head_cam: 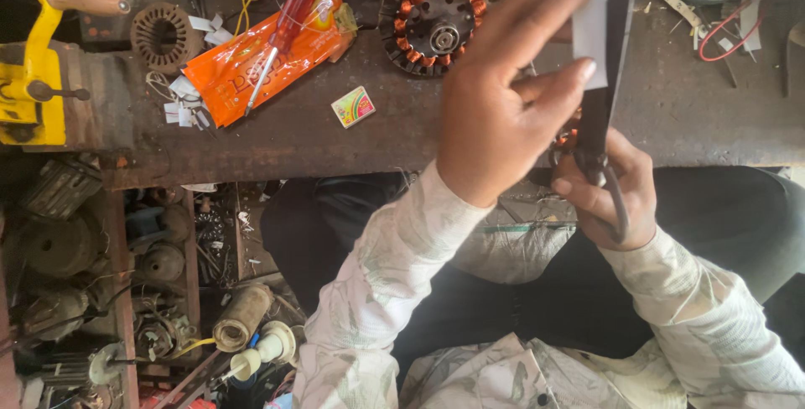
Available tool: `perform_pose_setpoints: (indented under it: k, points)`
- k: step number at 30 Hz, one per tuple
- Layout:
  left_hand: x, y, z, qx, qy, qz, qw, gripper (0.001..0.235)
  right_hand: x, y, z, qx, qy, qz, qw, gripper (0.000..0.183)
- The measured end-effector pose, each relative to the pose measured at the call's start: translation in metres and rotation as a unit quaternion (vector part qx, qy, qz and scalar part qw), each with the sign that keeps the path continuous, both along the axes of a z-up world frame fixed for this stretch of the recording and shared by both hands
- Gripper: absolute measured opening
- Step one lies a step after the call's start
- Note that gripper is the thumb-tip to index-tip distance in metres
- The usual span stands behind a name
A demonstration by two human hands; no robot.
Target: The person cuts small rectangular pieces of white insulating material using scissors and inserts them into the slots of a motor stator. The person repeats this process for multiple slots on the stator.
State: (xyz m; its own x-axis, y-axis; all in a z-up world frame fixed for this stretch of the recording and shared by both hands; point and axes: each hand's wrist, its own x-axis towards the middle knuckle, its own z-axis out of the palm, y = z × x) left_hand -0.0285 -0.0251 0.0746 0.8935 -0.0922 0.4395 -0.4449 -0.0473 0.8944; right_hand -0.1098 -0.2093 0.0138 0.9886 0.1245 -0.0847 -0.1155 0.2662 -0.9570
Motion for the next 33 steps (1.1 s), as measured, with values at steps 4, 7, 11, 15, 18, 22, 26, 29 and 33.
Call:
perform_pose_setpoints:
  k: [4,7,11,15,18,22,26,29,33]
  points:
    - [-0.009,-0.012,0.0,-0.041,0.048,-0.027,0.998,0.048,0.002,-0.001,0.001,0.079,-0.002,-0.01,0.997,0.052]
    - [-0.008,-0.013,0.001,-0.053,0.053,-0.036,0.997,0.048,0.001,-0.001,0.002,0.066,-0.005,-0.013,0.998,0.05]
    - [-0.008,-0.012,0.001,-0.05,0.057,-0.039,0.996,0.048,-0.002,-0.003,-0.001,0.024,0.033,-0.029,0.999,0.045]
    - [-0.007,-0.011,0.0,-0.057,0.048,-0.043,0.996,0.048,-0.002,-0.006,-0.003,-0.013,0.033,-0.028,0.999,0.04]
    - [-0.007,-0.011,-0.002,-0.045,0.042,-0.037,0.997,0.049,0.0,-0.006,0.0,-0.043,0.016,-0.032,0.998,0.04]
    - [-0.012,-0.022,-0.004,-0.027,0.032,-0.04,0.998,0.051,0.004,-0.002,0.009,0.076,0.011,-0.046,0.996,0.048]
    - [-0.022,-0.034,-0.006,-0.045,0.084,-0.065,0.993,0.05,0.007,-0.001,0.021,0.039,-0.042,-0.051,0.997,0.054]
    - [-0.023,-0.035,-0.007,-0.032,0.057,-0.048,0.997,0.05,0.009,0.0,0.023,-0.091,-0.099,-0.056,0.989,0.048]
    - [-0.021,-0.033,-0.005,-0.025,0.076,-0.051,0.995,0.05,0.007,-0.001,0.022,0.003,-0.042,-0.037,0.998,0.046]
